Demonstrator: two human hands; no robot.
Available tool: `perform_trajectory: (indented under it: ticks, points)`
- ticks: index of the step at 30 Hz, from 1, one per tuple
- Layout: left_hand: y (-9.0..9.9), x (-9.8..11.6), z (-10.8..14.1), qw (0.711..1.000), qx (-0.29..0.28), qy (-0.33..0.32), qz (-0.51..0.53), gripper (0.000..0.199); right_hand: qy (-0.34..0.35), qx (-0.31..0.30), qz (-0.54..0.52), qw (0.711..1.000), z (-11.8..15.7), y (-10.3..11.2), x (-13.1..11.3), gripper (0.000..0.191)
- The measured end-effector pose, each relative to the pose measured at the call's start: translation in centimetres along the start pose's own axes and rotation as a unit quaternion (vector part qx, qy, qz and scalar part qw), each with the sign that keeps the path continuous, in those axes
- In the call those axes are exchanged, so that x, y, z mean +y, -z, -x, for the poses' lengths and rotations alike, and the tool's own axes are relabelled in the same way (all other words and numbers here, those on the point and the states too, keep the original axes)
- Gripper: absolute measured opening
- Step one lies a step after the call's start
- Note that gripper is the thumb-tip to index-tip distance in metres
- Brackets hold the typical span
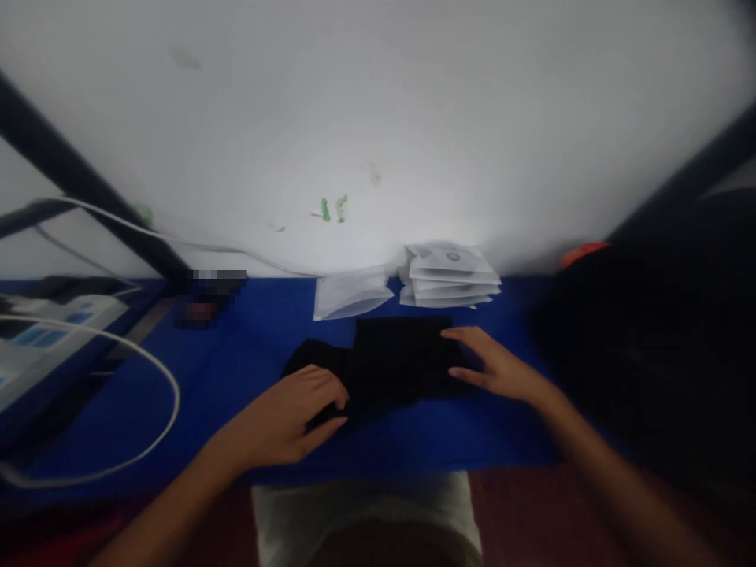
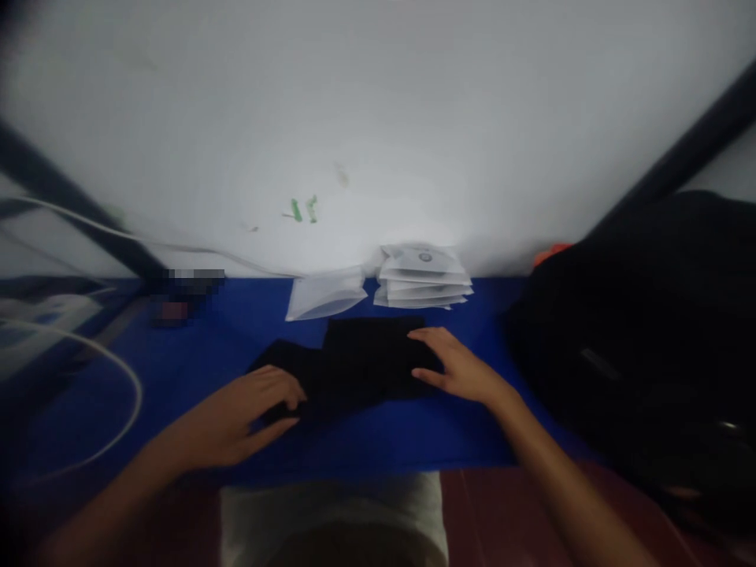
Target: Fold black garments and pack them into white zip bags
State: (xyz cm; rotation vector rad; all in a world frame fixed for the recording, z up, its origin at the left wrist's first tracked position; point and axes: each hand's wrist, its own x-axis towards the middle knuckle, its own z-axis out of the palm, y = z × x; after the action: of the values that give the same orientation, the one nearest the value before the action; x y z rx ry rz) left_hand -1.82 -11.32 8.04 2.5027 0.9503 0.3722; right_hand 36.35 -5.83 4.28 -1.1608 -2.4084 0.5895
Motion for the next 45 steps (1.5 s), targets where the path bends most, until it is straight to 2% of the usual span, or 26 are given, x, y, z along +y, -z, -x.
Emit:
perform_trajectory:
  ticks: [3, 5, 7, 11, 15, 19, 21, 24, 26, 28, 30, 32, 34, 41, 45]
  points:
    - [-0.5, -0.5, 0.0, 1.0, -0.006, 0.009, -0.009, 0.009, 0.007, -0.055, 0.002, 0.998, -2.0, -1.6, 0.5, 0.055]
    - [-0.5, -0.9, 0.0, 1.0, -0.011, 0.021, -0.019, 0.02, 0.007, -0.078, 0.02, 0.997, -3.1, -2.0, 0.8, 0.042]
    - [-0.3, -1.2, 0.2, 0.999, -0.022, 0.027, -0.033, 0.025, 0.012, -0.07, 0.032, 0.997, -3.4, -1.5, 0.7, 0.026]
    - [-0.2, -0.8, 0.9, 0.999, -0.039, 0.016, -0.026, 0.017, 0.029, -0.039, -0.018, 0.999, -1.2, 1.2, -0.6, 0.009]
    - [-0.1, 0.1, 1.2, 0.997, -0.064, 0.011, 0.033, 0.012, 0.014, -0.116, -0.14, 0.983, 2.3, 3.5, -2.7, 0.009]
    - [-0.2, 0.2, 0.0, 0.997, -0.055, 0.02, 0.055, 0.014, -0.015, -0.159, -0.171, 0.972, 3.5, 3.2, -3.2, 0.022]
    - [-0.7, -0.2, -1.4, 0.998, -0.022, 0.024, 0.051, 0.021, -0.028, -0.124, -0.132, 0.983, 2.7, 2.6, -2.6, 0.025]
    - [-2.1, -1.4, -4.0, 0.999, -0.001, 0.015, 0.037, 0.03, -0.024, 0.03, -0.03, 0.999, 0.1, 2.1, -1.0, 0.023]
    - [-3.3, -2.3, -5.8, 0.999, -0.031, 0.009, 0.012, 0.05, -0.003, 0.155, 0.073, 0.985, -2.1, 2.1, 0.4, 0.026]
    - [-4.3, -3.0, -7.2, 0.997, -0.077, 0.016, -0.019, 0.077, -0.007, 0.221, 0.195, 0.956, -4.2, 2.4, 1.9, 0.037]
    - [-5.1, -3.4, -8.1, 0.992, -0.109, 0.037, -0.048, 0.096, -0.021, 0.222, 0.285, 0.932, -6.0, 2.6, 3.3, 0.048]
    - [-5.7, -3.5, -8.7, 0.989, -0.117, 0.059, -0.072, 0.103, -0.029, 0.199, 0.329, 0.923, -7.3, 2.8, 4.5, 0.053]
    - [-6.1, -3.4, -9.1, 0.987, -0.114, 0.073, -0.089, 0.105, -0.033, 0.187, 0.35, 0.917, -8.3, 2.9, 5.3, 0.053]
    - [-7.2, -3.4, -10.3, 0.987, -0.079, 0.079, -0.112, 0.102, -0.056, 0.209, 0.413, 0.885, -11.0, 3.1, 6.3, 0.054]
    - [-7.6, -3.6, -10.4, 0.99, -0.054, 0.077, -0.104, 0.1, -0.041, 0.209, 0.424, 0.88, -12.0, 3.2, 6.6, 0.041]
